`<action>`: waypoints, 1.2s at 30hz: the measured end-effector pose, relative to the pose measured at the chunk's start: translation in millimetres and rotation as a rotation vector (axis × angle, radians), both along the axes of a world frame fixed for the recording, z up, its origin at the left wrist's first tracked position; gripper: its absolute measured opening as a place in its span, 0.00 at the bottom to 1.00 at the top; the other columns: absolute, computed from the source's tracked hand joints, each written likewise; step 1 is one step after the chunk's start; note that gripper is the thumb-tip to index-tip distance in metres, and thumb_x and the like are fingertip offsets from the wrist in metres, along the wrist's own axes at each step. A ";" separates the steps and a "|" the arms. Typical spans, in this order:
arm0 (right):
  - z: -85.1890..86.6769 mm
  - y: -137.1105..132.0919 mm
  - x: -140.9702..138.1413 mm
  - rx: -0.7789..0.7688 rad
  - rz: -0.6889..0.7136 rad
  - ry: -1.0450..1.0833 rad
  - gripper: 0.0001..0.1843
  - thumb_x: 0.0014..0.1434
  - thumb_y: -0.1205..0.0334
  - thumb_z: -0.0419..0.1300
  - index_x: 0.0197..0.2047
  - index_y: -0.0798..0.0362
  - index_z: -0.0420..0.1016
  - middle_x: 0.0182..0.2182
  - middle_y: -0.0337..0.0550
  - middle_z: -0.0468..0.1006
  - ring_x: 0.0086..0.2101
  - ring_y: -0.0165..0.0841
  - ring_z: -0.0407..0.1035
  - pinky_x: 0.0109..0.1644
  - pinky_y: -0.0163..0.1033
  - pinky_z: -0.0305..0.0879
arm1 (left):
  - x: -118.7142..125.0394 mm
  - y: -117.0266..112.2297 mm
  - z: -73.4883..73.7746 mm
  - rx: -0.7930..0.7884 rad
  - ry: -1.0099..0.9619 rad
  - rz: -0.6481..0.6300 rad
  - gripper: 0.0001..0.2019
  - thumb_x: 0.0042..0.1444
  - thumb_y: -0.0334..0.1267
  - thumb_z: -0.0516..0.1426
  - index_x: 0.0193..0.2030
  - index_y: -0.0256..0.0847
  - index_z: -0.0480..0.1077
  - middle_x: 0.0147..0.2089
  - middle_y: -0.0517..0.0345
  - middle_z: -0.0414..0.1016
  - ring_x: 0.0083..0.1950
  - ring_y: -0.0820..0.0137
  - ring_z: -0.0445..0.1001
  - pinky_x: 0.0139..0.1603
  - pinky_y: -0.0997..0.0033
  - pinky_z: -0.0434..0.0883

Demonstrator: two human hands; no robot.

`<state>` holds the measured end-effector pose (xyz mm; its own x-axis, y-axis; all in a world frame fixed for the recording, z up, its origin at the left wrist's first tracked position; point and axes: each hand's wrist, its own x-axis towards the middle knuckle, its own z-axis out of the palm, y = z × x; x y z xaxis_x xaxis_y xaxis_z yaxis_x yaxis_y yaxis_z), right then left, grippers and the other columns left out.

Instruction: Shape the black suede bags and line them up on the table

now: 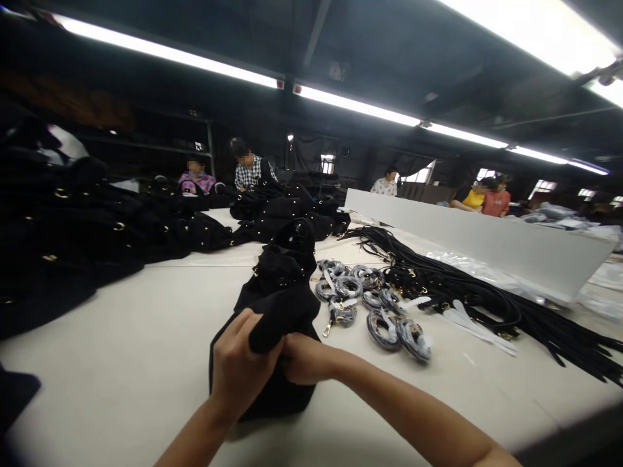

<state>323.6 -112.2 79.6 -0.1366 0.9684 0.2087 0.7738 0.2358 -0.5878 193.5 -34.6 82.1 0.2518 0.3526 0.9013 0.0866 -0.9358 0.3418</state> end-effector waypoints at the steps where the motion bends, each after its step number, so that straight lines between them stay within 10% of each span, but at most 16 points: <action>1: 1.8 -6.2 -2.1 0.004 0.019 0.044 0.17 0.51 0.83 0.52 0.33 0.54 0.75 0.32 0.40 0.78 0.36 0.33 0.73 0.46 0.34 0.72 | -0.7 5.8 -0.8 -0.036 0.006 0.040 0.06 0.57 0.32 0.59 0.31 0.41 0.65 0.30 0.58 0.67 0.32 0.67 0.68 0.35 0.68 0.67; 9: -8.4 -42.4 28.9 0.564 -0.400 0.017 0.25 0.62 0.62 0.64 0.62 0.46 0.69 0.56 0.49 0.74 0.57 0.41 0.68 0.64 0.49 0.65 | -8.4 39.4 6.6 -0.552 -0.054 0.068 0.16 0.51 0.51 0.66 0.29 0.40 0.72 0.28 0.61 0.74 0.30 0.69 0.72 0.32 0.70 0.68; 13: -18.6 -46.1 57.8 0.128 -0.281 0.180 0.75 0.37 0.50 0.80 0.76 0.47 0.36 0.73 0.57 0.45 0.71 0.52 0.42 0.73 0.60 0.43 | -5.3 29.5 14.2 -0.892 -0.091 -0.163 0.18 0.43 0.51 0.69 0.31 0.37 0.76 0.30 0.57 0.79 0.33 0.64 0.76 0.31 0.70 0.71; 17: -36.3 -42.7 48.4 -0.044 -0.052 0.537 0.87 0.27 0.53 0.82 0.75 0.47 0.24 0.74 0.58 0.38 0.71 0.50 0.40 0.74 0.55 0.41 | -2.0 10.2 21.5 -1.069 -0.103 -0.376 0.19 0.40 0.49 0.71 0.31 0.35 0.77 0.29 0.55 0.79 0.32 0.64 0.77 0.30 0.70 0.73; 26: -21.3 -37.7 15.5 0.128 -0.346 0.655 0.42 0.36 0.64 0.78 0.56 0.48 0.72 0.47 0.42 0.79 0.47 0.46 0.73 0.52 0.46 0.71 | -9.6 28.5 21.9 -1.009 -0.101 -0.222 0.20 0.41 0.52 0.70 0.29 0.35 0.76 0.26 0.57 0.76 0.28 0.66 0.73 0.27 0.71 0.70; 31: -12.6 -40.8 46.5 0.112 -0.487 0.626 0.26 0.40 0.60 0.76 0.43 0.53 0.76 0.36 0.38 0.79 0.39 0.40 0.71 0.43 0.41 0.67 | -11.2 39.8 12.7 -0.700 -0.020 0.001 0.20 0.51 0.54 0.65 0.27 0.37 0.73 0.23 0.61 0.70 0.25 0.71 0.67 0.27 0.72 0.66; 36: -13.4 -50.8 50.6 0.121 -0.483 0.610 0.23 0.42 0.63 0.74 0.43 0.52 0.76 0.35 0.36 0.77 0.38 0.37 0.69 0.42 0.39 0.66 | -16.3 45.8 10.4 -0.571 0.181 -0.053 0.19 0.56 0.55 0.61 0.31 0.39 0.74 0.25 0.62 0.70 0.28 0.71 0.66 0.30 0.73 0.65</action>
